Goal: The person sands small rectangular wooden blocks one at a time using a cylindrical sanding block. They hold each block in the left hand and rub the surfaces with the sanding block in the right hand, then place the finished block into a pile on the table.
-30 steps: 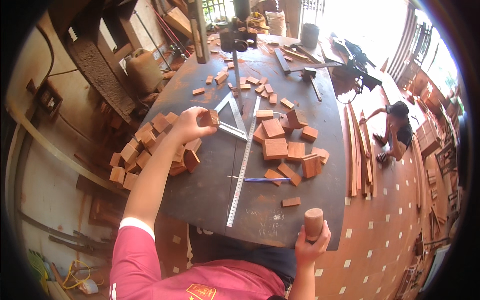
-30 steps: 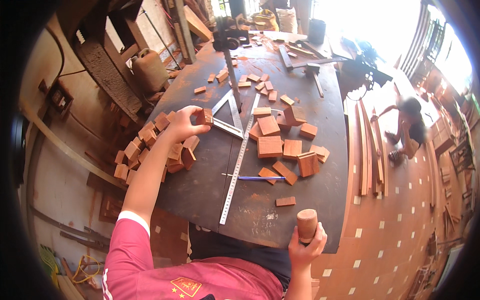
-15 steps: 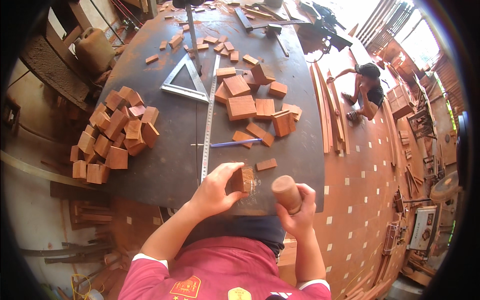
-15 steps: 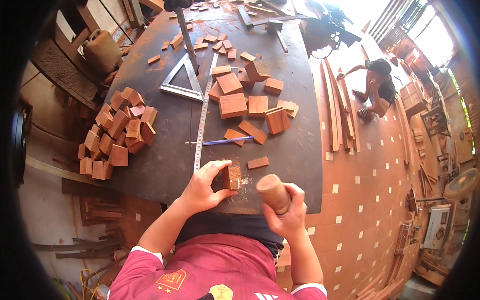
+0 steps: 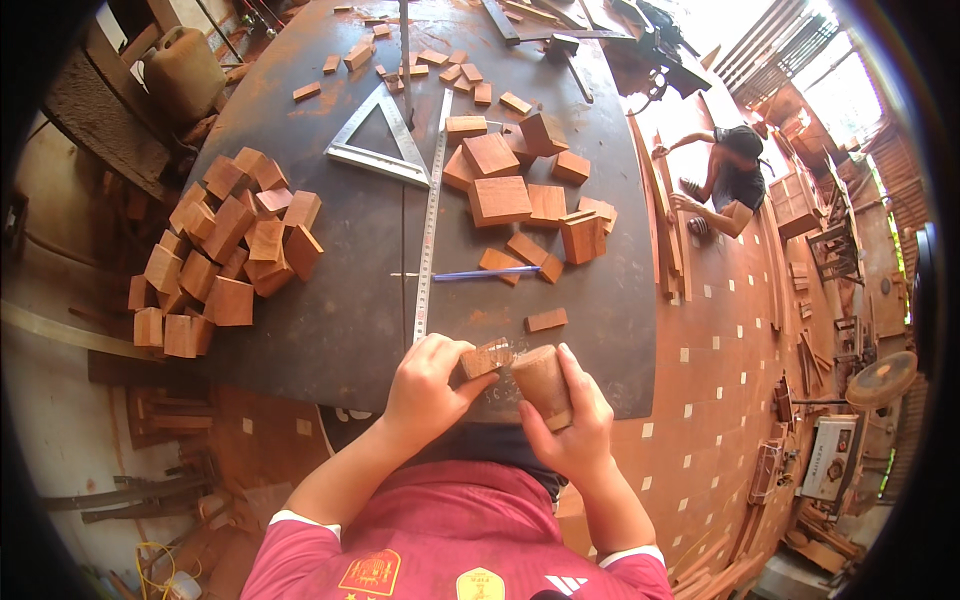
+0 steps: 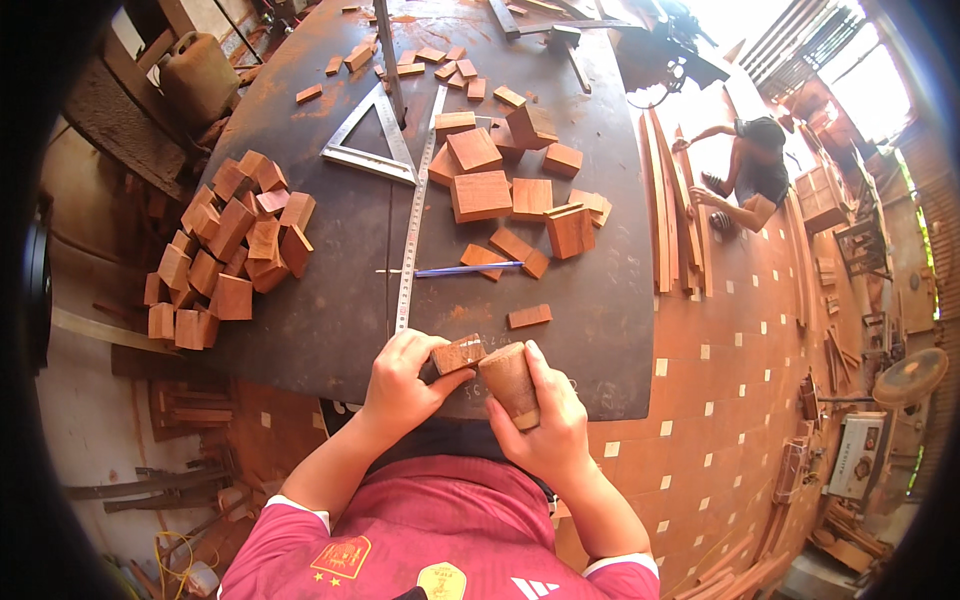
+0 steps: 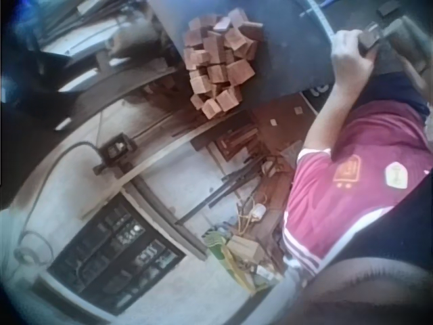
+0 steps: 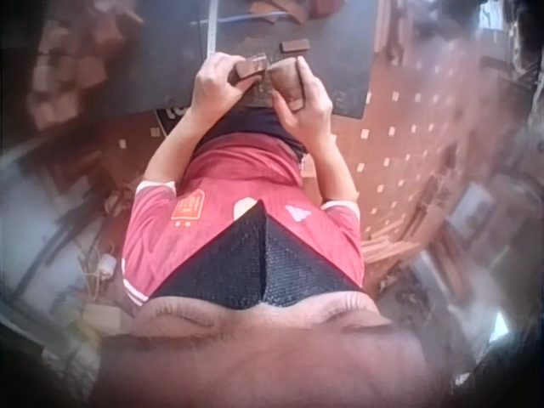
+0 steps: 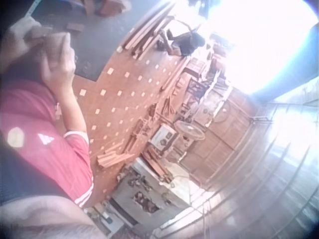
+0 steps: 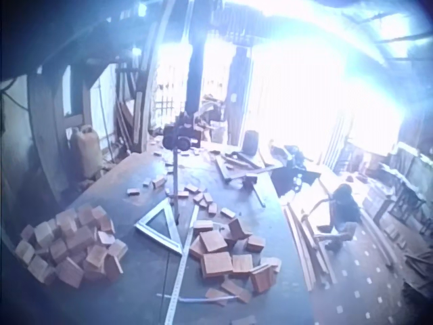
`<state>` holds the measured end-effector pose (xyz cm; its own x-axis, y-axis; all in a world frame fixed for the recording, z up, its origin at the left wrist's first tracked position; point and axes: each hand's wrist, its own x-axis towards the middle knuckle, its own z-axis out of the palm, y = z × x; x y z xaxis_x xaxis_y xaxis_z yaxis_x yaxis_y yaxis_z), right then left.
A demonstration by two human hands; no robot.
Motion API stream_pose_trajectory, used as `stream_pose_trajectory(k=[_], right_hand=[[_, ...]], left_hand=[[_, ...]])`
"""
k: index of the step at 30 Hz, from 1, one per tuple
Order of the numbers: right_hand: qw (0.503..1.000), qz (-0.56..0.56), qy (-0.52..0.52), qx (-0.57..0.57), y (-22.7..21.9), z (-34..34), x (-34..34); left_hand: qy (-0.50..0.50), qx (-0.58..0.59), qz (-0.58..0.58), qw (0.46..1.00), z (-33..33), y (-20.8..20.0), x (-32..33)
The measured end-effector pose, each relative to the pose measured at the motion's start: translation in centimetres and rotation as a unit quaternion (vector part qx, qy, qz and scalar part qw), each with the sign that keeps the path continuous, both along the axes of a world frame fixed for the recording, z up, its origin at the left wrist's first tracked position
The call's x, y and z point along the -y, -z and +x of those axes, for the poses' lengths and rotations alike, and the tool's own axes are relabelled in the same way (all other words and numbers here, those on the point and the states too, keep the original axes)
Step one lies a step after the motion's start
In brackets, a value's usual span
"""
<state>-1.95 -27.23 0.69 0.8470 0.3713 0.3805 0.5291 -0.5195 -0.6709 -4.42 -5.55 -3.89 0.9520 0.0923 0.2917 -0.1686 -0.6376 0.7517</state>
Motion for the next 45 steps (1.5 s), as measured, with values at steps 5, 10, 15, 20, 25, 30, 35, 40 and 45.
stream_pose_trajectory(k=[5,10,15,20,25,30,35,40,45], right_hand=[[0.999,-0.017,0.008,0.051,0.8,-0.1,-1.1],[0.994,-0.043,-0.078,0.065,0.2,-0.7,-1.5],[0.994,-0.079,-0.020,0.072,0.1,1.3,-1.0],[0.994,-0.058,-0.057,0.072,0.2,0.6,-0.2],[0.992,-0.030,-0.103,0.061,0.2,-0.8,-1.5],[0.996,-0.032,-0.037,0.070,0.3,1.6,-1.0],[0.994,-0.011,-0.097,0.059,-0.1,0.3,-1.7],[0.992,-0.013,-0.121,0.031,0.2,-0.6,-1.7],[0.995,-0.030,-0.066,0.064,0.1,1.2,-1.2]], left_hand=[[0.020,0.039,-0.020,0.999,-0.3,-0.5,0.8],[0.038,0.013,-0.030,0.999,-0.5,0.1,0.4],[0.025,0.025,-0.039,0.999,-0.3,0.1,0.7],[0.018,0.034,-0.042,0.998,-0.3,0.3,0.9],[0.028,0.022,-0.059,0.998,-0.4,0.2,0.9],[0.026,0.013,-0.052,0.998,-0.6,0.3,1.0],[0.025,0.009,-0.048,0.999,-0.8,0.3,0.9],[0.028,0.023,-0.053,0.998,-0.5,0.4,0.9],[0.023,0.018,-0.053,0.998,-0.5,0.5,1.0]])
